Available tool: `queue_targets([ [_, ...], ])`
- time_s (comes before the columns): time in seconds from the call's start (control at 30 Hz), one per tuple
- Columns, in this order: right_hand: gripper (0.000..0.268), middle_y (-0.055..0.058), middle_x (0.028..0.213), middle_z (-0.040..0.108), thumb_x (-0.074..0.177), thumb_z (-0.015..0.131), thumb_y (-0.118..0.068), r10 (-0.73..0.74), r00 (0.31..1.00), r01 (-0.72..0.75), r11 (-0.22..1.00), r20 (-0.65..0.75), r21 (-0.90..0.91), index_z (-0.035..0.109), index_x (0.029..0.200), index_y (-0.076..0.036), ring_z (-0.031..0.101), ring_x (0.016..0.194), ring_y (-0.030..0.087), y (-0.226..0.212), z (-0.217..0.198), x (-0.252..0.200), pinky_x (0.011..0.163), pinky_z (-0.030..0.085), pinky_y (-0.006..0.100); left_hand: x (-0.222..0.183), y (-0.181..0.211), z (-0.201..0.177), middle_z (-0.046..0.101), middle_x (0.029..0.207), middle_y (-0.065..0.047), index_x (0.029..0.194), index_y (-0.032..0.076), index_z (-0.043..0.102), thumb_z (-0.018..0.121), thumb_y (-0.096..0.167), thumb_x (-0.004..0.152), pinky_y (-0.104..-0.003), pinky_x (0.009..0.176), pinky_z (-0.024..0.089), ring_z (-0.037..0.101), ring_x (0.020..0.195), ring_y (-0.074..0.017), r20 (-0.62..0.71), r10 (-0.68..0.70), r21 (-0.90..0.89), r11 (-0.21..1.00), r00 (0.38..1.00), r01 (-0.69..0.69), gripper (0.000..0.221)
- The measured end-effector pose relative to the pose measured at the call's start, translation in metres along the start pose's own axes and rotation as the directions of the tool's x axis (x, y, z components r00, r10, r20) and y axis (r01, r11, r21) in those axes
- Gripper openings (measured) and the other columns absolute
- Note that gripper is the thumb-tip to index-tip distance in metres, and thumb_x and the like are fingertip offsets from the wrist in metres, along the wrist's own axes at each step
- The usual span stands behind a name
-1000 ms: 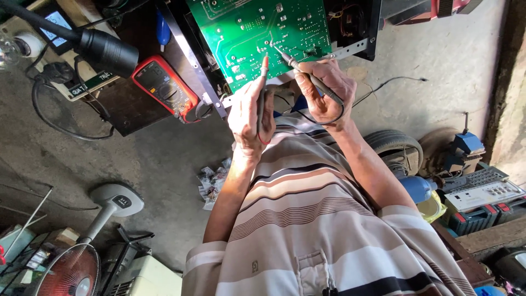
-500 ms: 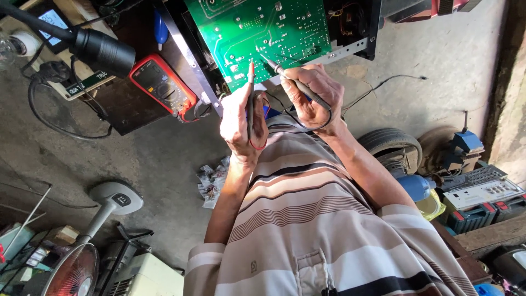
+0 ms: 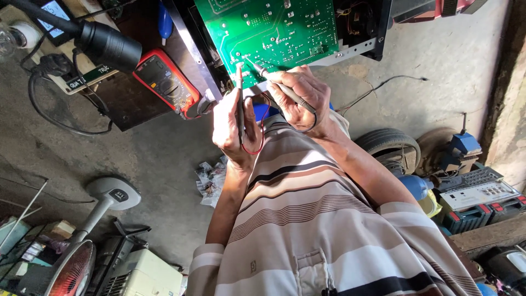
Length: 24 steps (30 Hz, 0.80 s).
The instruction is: Testing a circuit board using a digital multimeter to diagnose electrical issues.
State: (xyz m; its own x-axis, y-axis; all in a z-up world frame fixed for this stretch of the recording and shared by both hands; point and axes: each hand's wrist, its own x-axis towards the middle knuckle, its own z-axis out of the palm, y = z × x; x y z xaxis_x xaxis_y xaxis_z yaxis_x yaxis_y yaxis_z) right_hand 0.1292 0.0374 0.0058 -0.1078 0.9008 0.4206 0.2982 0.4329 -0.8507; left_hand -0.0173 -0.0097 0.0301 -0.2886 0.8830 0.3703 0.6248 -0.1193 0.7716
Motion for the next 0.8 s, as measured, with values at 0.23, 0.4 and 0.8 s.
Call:
queue_targets([
  [0.23,0.008,0.021,0.089,0.076,0.092,0.081,0.003,-0.012,1.0,0.012,1.0,0.003,-0.028,0.074,0.094,0.007,0.074,0.077,0.04,0.003,0.0049,-0.0014,0.077,0.058,0.041,0.0059,0.0027,-0.0006,0.072,0.097,-0.02,0.115,-0.007,0.072,0.069,0.005,0.098,-0.039,0.077,0.061,0.074,0.083,-0.0368,-0.016,-0.017,0.012,1.0,1.0,0.017,0.02],
  [0.4,0.009,0.02,0.087,0.076,0.092,0.081,0.003,-0.046,0.999,0.046,0.999,0.006,-0.024,0.074,0.093,0.009,0.074,0.075,0.038,0.0023,0.0052,0.0032,0.077,0.057,0.039,0.0078,0.0026,-0.0007,0.071,0.098,-0.019,0.116,-0.006,0.072,0.068,0.005,0.099,-0.038,0.078,0.061,0.075,0.085,-0.0357,-0.02,-0.03,0.026,0.999,0.999,0.031,0.021],
  [0.8,0.007,0.018,0.088,0.077,0.092,0.08,0.004,-0.065,0.998,0.065,0.998,0.012,-0.023,0.075,0.095,0.008,0.074,0.075,0.036,0.009,0.0044,0.0,0.076,0.056,0.037,0.0076,0.0013,-0.0004,0.071,0.097,-0.021,0.117,-0.007,0.071,0.069,0.002,0.098,-0.039,0.077,0.061,0.074,0.084,-0.0381,-0.005,-0.026,0.01,1.0,1.0,0.026,0.021],
])
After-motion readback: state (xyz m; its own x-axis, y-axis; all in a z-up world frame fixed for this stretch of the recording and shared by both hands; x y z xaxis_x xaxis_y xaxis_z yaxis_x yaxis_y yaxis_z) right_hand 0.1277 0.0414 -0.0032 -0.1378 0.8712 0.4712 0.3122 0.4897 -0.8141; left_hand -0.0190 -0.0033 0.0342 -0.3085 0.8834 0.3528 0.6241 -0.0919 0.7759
